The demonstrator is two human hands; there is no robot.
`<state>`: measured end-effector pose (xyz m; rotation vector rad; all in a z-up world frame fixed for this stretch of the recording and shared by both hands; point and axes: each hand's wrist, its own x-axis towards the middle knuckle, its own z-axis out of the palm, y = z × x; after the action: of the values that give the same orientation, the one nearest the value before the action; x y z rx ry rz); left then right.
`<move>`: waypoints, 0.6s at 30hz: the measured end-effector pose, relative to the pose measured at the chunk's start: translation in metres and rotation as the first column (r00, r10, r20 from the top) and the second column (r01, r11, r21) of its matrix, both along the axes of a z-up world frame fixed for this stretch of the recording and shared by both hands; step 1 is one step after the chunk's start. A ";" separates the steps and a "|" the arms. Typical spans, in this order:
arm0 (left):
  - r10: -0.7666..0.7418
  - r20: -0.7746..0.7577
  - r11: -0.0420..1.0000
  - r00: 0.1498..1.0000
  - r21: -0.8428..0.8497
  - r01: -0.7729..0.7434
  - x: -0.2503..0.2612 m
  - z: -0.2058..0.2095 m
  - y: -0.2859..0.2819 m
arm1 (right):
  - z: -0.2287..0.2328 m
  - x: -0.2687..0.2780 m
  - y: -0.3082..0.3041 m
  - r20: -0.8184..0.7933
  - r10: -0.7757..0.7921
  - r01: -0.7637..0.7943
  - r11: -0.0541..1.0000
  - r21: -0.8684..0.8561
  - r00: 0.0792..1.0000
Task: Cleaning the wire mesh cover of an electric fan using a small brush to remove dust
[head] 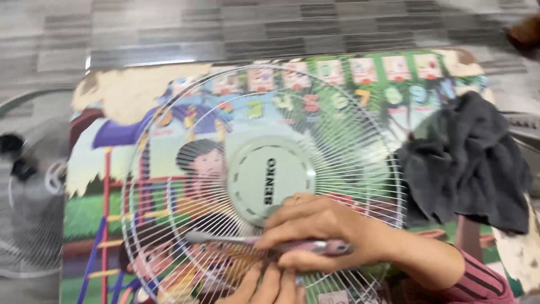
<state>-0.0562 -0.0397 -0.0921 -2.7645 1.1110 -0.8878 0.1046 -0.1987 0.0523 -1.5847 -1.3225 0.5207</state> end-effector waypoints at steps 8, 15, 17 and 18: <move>0.011 -0.031 0.998 0.999 -0.056 -0.012 0.015 0.054 0.060 | -0.034 -0.039 -0.018 0.432 -0.055 -0.084 0.951 0.296 0.900; 0.020 -0.309 0.944 0.951 -0.306 -0.119 0.072 0.145 0.080 | -0.032 -0.046 -0.024 0.467 -0.211 0.111 0.966 0.232 0.859; 0.081 -0.371 0.941 0.925 -0.278 -0.194 0.078 0.141 0.088 | -0.036 -0.052 -0.023 0.535 -0.193 0.071 0.968 0.241 0.822; 0.074 -0.422 0.946 0.903 -0.258 -0.198 0.080 0.140 0.091 | -0.034 -0.054 -0.022 0.537 -0.136 0.036 0.981 0.193 0.833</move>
<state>0.0241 0.0511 0.0481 -3.3401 0.8578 -0.5034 0.0506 -0.2211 0.0185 -1.7000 -1.6538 -0.1320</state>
